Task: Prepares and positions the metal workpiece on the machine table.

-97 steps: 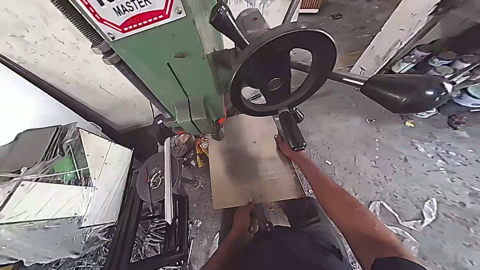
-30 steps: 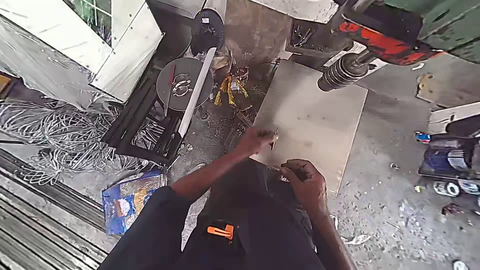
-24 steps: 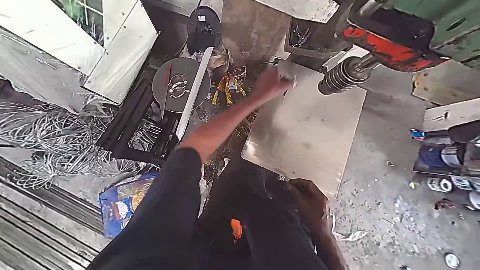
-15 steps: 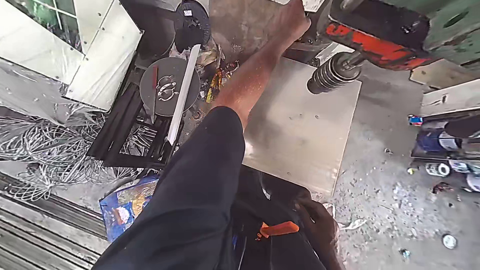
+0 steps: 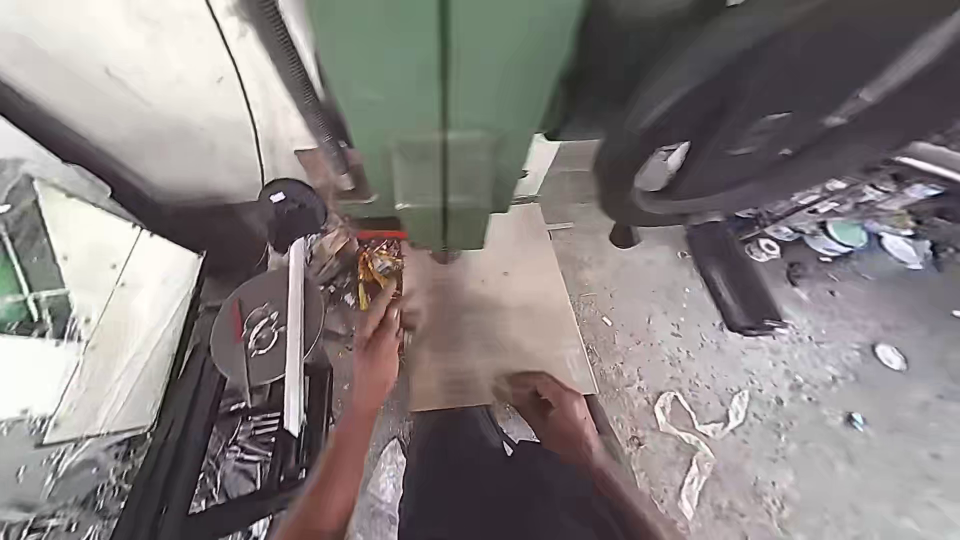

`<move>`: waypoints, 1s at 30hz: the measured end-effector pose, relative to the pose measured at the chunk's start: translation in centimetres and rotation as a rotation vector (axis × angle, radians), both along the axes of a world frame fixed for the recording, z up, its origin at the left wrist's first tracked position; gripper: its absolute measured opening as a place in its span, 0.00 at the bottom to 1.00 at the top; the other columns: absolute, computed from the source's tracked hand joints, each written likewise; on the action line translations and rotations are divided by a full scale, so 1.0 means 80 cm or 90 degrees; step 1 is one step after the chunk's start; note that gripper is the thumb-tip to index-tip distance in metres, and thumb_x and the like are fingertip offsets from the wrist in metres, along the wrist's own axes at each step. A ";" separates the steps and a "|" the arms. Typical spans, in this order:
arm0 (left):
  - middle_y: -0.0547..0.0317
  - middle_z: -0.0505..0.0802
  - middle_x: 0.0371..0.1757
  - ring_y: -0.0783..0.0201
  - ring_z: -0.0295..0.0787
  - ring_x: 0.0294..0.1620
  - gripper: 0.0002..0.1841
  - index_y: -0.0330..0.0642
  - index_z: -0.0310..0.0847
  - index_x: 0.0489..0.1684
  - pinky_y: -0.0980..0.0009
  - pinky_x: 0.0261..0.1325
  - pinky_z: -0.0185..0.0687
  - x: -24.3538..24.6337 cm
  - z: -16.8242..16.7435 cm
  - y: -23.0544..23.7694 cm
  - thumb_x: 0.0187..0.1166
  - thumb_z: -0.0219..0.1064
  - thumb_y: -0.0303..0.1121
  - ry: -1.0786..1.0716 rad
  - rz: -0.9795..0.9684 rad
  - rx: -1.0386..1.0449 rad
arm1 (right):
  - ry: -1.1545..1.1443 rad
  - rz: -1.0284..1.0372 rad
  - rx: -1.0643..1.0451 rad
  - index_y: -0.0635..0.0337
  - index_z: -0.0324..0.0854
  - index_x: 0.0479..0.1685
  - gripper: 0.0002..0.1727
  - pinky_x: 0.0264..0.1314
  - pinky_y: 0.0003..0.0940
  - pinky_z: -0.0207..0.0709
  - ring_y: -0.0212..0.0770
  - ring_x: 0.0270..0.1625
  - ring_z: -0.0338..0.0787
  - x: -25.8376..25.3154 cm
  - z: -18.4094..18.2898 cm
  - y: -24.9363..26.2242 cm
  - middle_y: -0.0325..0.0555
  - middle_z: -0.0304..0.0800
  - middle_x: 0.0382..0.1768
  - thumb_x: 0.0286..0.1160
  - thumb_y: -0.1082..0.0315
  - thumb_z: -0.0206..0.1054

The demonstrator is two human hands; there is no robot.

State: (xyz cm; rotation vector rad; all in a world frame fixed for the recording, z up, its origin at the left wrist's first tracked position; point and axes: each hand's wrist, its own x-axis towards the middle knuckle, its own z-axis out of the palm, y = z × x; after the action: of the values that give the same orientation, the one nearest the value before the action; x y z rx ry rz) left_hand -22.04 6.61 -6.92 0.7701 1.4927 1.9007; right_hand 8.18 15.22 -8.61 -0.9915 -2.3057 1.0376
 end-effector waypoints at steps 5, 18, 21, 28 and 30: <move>0.64 0.84 0.25 0.74 0.74 0.15 0.20 0.38 0.79 0.73 0.80 0.16 0.70 0.040 -0.039 -0.102 0.93 0.46 0.32 -0.128 0.192 -0.086 | 0.031 -0.221 0.038 0.61 0.74 0.79 0.37 0.76 0.52 0.78 0.52 0.74 0.84 -0.014 0.011 0.138 0.59 0.82 0.73 0.75 0.48 0.72; 0.44 0.89 0.65 0.52 0.88 0.60 0.31 0.44 0.76 0.77 0.51 0.60 0.84 -0.066 -0.164 -0.010 0.93 0.46 0.57 -0.195 -0.045 -0.375 | 0.068 -0.179 -0.480 0.47 0.72 0.78 0.35 0.63 0.44 0.86 0.35 0.62 0.90 -0.065 -0.043 0.279 0.39 0.90 0.62 0.92 0.36 0.35; 0.48 0.92 0.61 0.58 0.91 0.58 0.36 0.41 0.79 0.73 0.54 0.61 0.87 -0.059 -0.170 0.047 0.92 0.40 0.63 -0.331 -0.151 -0.275 | 0.007 -0.209 -0.401 0.42 0.78 0.63 0.26 0.47 0.23 0.83 0.20 0.44 0.88 -0.083 -0.044 0.274 0.26 0.89 0.44 0.93 0.40 0.40; 0.42 0.90 0.60 0.54 0.88 0.59 0.32 0.38 0.79 0.71 0.50 0.64 0.83 -0.040 -0.185 0.066 0.96 0.38 0.54 -0.289 -0.167 -0.212 | -0.061 -0.235 -0.382 0.42 0.78 0.63 0.22 0.49 0.24 0.83 0.20 0.45 0.87 -0.090 -0.038 0.274 0.25 0.88 0.45 0.93 0.42 0.46; 0.50 0.90 0.56 0.63 0.88 0.54 0.27 0.40 0.77 0.71 0.59 0.60 0.85 -0.042 -0.168 0.060 0.97 0.39 0.49 -0.323 -0.196 -0.175 | -0.068 -0.247 -0.370 0.42 0.78 0.61 0.22 0.47 0.25 0.83 0.21 0.42 0.87 -0.091 -0.041 0.273 0.25 0.88 0.42 0.92 0.41 0.46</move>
State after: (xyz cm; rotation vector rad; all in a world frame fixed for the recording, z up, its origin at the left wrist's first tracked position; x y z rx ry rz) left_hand -25.44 11.39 -20.32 0.3310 1.1985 1.4770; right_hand 0.87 37.08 -11.89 -1.6677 -1.7938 1.5371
